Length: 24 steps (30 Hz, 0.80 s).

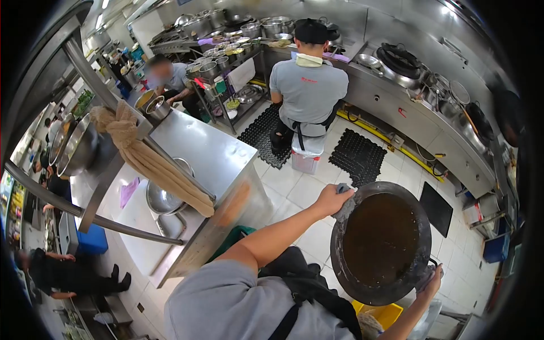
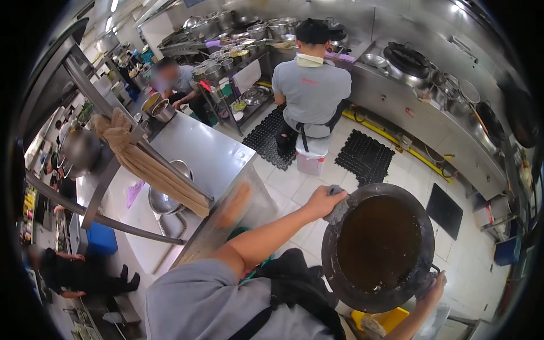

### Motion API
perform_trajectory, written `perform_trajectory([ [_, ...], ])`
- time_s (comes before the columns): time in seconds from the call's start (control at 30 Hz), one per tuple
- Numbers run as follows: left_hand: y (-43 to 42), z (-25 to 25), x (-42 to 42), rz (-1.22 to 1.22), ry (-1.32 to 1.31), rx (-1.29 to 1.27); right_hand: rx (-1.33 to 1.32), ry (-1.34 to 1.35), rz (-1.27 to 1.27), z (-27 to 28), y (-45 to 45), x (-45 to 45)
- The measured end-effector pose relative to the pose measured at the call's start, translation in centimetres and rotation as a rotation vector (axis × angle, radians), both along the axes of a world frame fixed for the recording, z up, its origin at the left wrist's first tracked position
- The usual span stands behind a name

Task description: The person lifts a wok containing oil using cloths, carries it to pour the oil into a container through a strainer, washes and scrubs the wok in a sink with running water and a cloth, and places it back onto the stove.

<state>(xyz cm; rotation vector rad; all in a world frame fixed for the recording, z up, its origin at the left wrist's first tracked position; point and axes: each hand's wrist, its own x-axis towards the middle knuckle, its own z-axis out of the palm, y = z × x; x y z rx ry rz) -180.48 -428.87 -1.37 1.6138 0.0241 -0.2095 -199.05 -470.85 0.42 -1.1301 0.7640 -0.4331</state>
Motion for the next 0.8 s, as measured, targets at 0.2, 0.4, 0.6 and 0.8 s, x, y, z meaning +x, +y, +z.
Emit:
perform_trajectory([
  [0.2, -4.7, -0.9, 5.8, -0.024, -0.043, 0.088, 0.006, -0.005, 0.035, 1.2, -3.3, 4.4],
  [0.4, -8.7, 0.2, 11.2, -0.079, -0.058, 0.097, 0.011, 0.095, 0.08, -0.8, -9.1, 7.2],
  [0.6, -12.4, 0.0, 16.8, -0.125, -0.051, 0.154, -0.106, 0.154, -0.143, 1.1, -8.1, 11.3],
  [0.8, -15.5, 0.7, 21.2, -0.138, 0.003, 0.258, 0.006, 0.079, -0.05, -1.8, -14.9, 13.0],
])
